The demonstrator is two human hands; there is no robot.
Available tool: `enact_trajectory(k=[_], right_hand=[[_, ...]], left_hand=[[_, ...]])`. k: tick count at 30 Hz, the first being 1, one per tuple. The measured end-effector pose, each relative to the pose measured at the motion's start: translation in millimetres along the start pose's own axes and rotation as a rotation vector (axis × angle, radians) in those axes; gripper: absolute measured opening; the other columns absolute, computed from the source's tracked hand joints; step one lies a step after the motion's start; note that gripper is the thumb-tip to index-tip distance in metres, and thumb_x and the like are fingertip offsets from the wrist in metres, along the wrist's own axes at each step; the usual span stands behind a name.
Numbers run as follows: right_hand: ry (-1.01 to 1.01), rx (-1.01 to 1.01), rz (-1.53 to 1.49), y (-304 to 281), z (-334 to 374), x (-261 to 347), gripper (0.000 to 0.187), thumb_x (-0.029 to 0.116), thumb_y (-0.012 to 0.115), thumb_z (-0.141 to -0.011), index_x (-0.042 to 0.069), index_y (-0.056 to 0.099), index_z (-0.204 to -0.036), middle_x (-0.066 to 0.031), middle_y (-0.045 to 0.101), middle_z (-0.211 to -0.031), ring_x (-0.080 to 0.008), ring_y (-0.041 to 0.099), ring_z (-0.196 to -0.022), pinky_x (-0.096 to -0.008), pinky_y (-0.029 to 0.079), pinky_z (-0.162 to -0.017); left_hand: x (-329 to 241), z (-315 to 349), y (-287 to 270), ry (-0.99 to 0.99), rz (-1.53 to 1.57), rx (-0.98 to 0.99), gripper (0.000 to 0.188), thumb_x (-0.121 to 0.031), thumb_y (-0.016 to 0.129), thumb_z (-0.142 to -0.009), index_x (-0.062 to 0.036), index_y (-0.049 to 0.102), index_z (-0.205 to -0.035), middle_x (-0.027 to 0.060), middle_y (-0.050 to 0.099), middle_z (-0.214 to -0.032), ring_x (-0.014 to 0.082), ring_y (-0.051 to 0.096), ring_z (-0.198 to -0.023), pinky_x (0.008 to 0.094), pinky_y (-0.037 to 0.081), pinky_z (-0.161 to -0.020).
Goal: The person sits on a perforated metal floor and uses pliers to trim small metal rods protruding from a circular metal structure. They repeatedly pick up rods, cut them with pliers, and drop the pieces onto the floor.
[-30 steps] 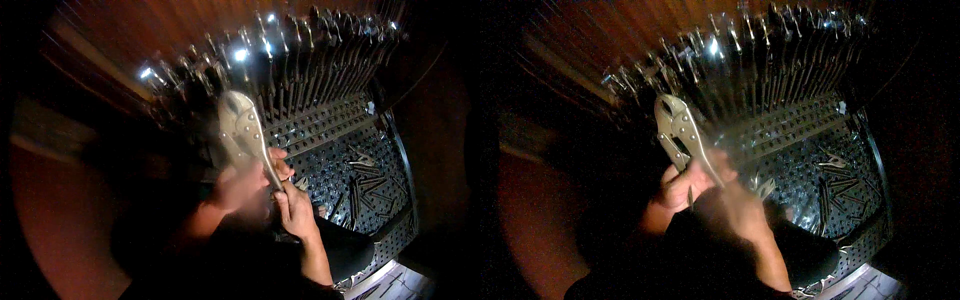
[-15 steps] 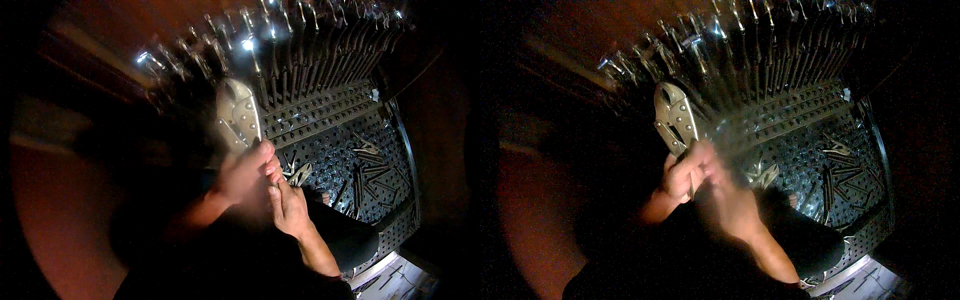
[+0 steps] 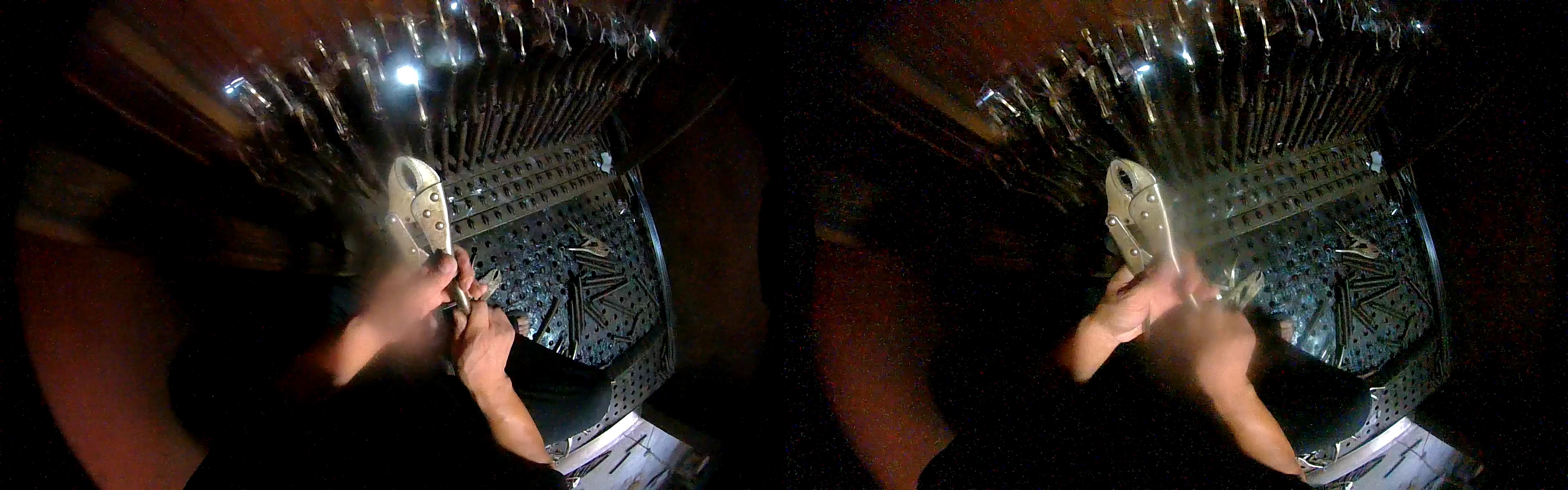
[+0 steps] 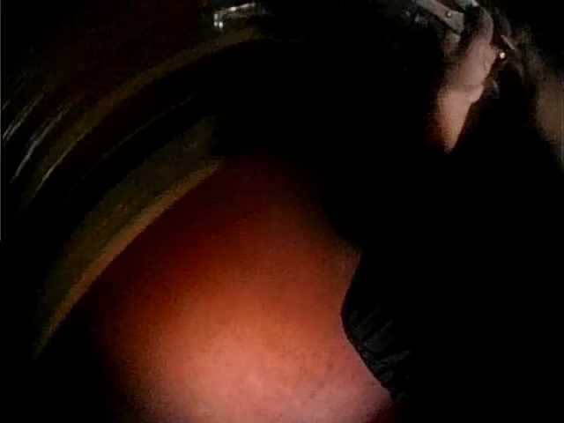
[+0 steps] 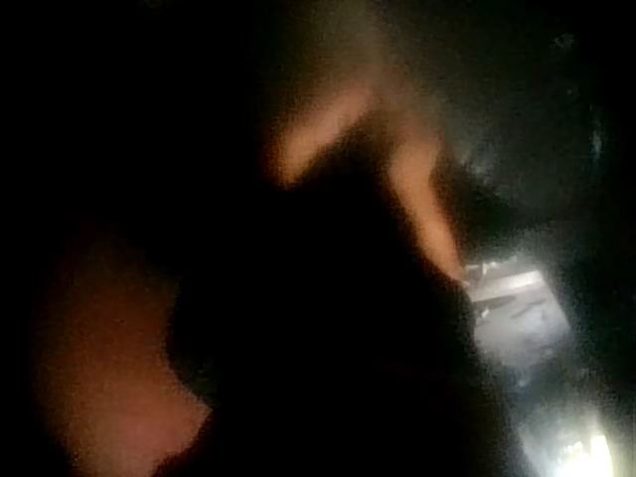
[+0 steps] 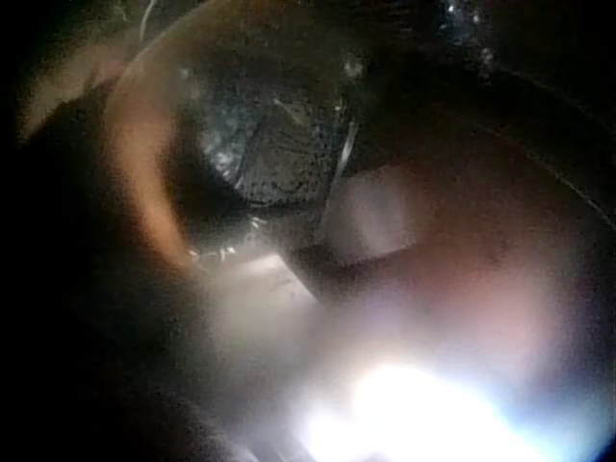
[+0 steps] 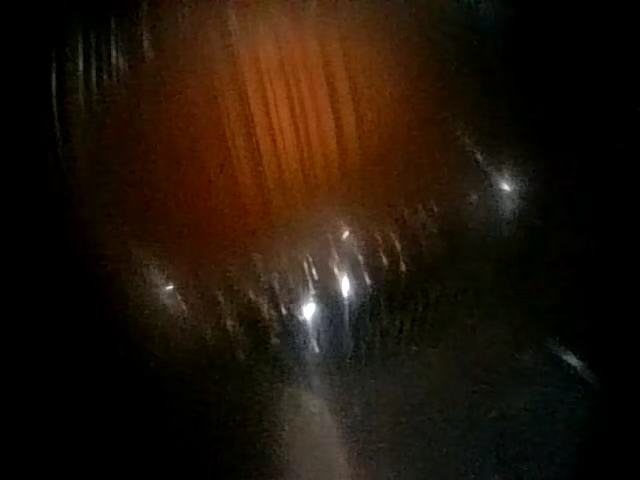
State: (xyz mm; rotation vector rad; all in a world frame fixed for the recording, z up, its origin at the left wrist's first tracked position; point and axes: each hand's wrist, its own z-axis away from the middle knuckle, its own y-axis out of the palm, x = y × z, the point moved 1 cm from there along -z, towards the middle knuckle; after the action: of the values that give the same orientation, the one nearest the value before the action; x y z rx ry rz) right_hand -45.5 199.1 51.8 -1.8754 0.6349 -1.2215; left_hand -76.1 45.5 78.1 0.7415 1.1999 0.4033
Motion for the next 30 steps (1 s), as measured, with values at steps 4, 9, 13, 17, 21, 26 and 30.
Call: enact_trajectory(k=[4,9,13,17,21,26,30], right_hand=[[0.125,0.15,-0.052,-13,-9,27,0.018,0.015,0.06,-0.095,-0.002,0.055,-0.1,-0.0228,0.06,-0.073,-0.0421,0.06,-0.065,-0.05,0.048,-0.06],[0.081,0.057,-0.258,0,10,15,0.021,0.013,0.057,-0.097,-0.006,0.054,-0.105,-0.027,0.062,-0.075,-0.0459,0.063,-0.068,-0.0513,0.05,-0.061],[0.144,0.08,-0.283,15,14,12,0.026,0.011,0.055,-0.098,-0.01,0.054,-0.113,-0.0285,0.063,-0.077,-0.0474,0.063,-0.068,-0.0512,0.05,-0.061],[0.116,0.027,-0.359,3,-1,13,0.017,0.011,0.053,-0.098,-0.006,0.054,-0.102,-0.0269,0.06,-0.074,-0.0471,0.061,-0.067,-0.0515,0.048,-0.06],[0.006,-0.054,-0.354,-12,-5,6,0.016,0.012,0.053,-0.097,-0.001,0.052,-0.087,-0.0222,0.054,-0.068,-0.0445,0.055,-0.062,-0.0508,0.043,-0.058],[0.04,-0.051,-0.245,-1,44,-17,0.018,0.013,0.056,-0.095,0.0,0.051,-0.083,-0.0199,0.05,-0.066,-0.0418,0.052,-0.06,-0.0501,0.04,-0.057],[0.199,0.11,-0.261,8,76,-15,0.02,0.013,0.055,-0.096,0.0,0.051,-0.081,-0.0202,0.053,-0.064,-0.0426,0.054,-0.057,-0.0501,0.042,-0.054]], left_hand=[[-9,-3,7,-0.021,-0.023,-0.057,0.034,-0.037,0.047,-0.108,-0.0101,0.043,-0.087,0.0021,0.046,-0.08,0.0164,0.049,-0.079,0.0364,0.046,-0.089],[-3,-8,6,-0.098,-0.012,-0.074,0.038,-0.04,0.053,-0.106,-0.0112,0.046,-0.082,-0.0004,0.044,-0.069,0.0129,0.045,-0.067,0.0302,0.043,-0.07],[0,-12,6,-0.198,0.055,-0.227,0.04,-0.041,0.055,-0.105,-0.0124,0.046,-0.078,-0.0016,0.042,-0.065,0.0112,0.044,-0.061,0.0285,0.041,-0.061],[9,-19,0,0.032,-0.025,-0.191,0.028,-0.032,0.062,-0.101,-0.0117,0.055,-0.084,-0.0025,0.052,-0.07,0.0132,0.052,-0.063,0.0319,0.045,-0.057],[8,-1,0,0.019,-0.471,-0.338,0.021,-0.021,0.065,-0.1,-0.0068,0.061,-0.115,0.0023,0.067,-0.097,0.0146,0.064,-0.086,0.0322,0.053,-0.074],[56,28,-17,-0.091,-0.674,-0.329,0.03,-0.018,0.064,-0.101,-0.0078,0.058,-0.128,0.0002,0.067,-0.11,0.0104,0.062,-0.094,0.0286,0.052,-0.078],[85,42,-13,-0.276,-0.57,-0.459,0.034,-0.023,0.066,-0.1,-0.0114,0.058,-0.131,-0.0003,0.065,-0.108,0.011,0.061,-0.091,0.0277,0.05,-0.076]])
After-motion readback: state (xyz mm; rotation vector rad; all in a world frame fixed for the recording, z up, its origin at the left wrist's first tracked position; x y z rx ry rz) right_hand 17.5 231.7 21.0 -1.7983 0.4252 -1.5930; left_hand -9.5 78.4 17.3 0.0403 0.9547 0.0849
